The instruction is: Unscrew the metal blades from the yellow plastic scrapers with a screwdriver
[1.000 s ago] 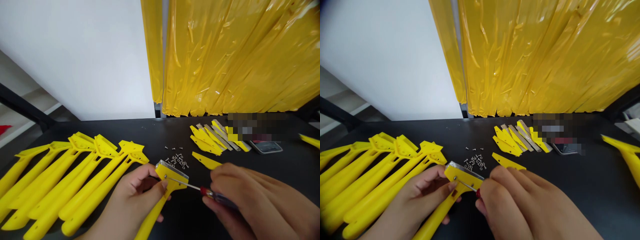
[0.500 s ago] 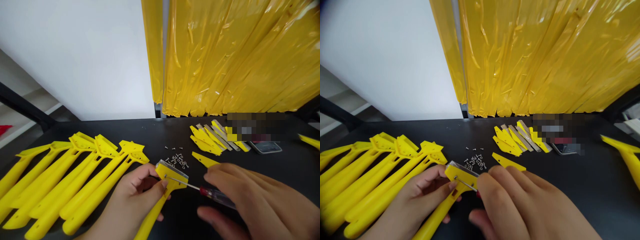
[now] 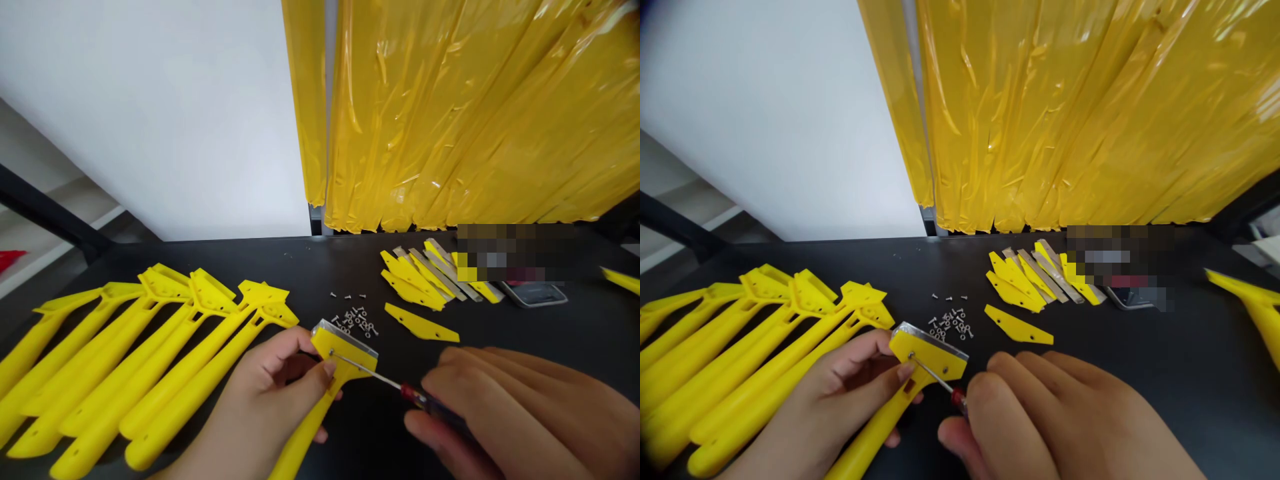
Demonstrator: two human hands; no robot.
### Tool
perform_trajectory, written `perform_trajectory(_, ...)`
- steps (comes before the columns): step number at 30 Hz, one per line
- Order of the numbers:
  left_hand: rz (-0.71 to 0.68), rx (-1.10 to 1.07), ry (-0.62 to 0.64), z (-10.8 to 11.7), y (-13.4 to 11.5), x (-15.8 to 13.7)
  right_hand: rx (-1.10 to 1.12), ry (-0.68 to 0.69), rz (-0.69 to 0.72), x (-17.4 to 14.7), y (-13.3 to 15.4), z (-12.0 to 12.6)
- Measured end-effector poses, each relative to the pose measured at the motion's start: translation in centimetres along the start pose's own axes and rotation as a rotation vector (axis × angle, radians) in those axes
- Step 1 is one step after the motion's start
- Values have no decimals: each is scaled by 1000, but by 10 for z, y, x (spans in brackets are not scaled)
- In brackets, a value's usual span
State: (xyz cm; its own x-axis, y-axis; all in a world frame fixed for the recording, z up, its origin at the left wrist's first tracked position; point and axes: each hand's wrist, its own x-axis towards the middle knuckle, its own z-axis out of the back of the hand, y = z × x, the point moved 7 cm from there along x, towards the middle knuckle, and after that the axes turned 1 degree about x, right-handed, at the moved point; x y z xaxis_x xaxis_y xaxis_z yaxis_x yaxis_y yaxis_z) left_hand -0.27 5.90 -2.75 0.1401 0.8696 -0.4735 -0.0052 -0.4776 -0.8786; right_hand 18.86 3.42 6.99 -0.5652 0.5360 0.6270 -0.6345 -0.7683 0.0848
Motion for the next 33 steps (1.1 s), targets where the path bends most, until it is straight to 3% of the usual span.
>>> perform_trajectory(16, -2, 7, 5, -1, 0, 0, 26, 27, -32, 0, -2, 1)
perform_trajectory(22, 19, 1, -4, 0, 3, -2, 27, 54, 26, 2, 2, -2)
perform_trajectory(33, 0, -9, 4, 0, 4, 0, -57, -7, -2, -2, -2, 3)
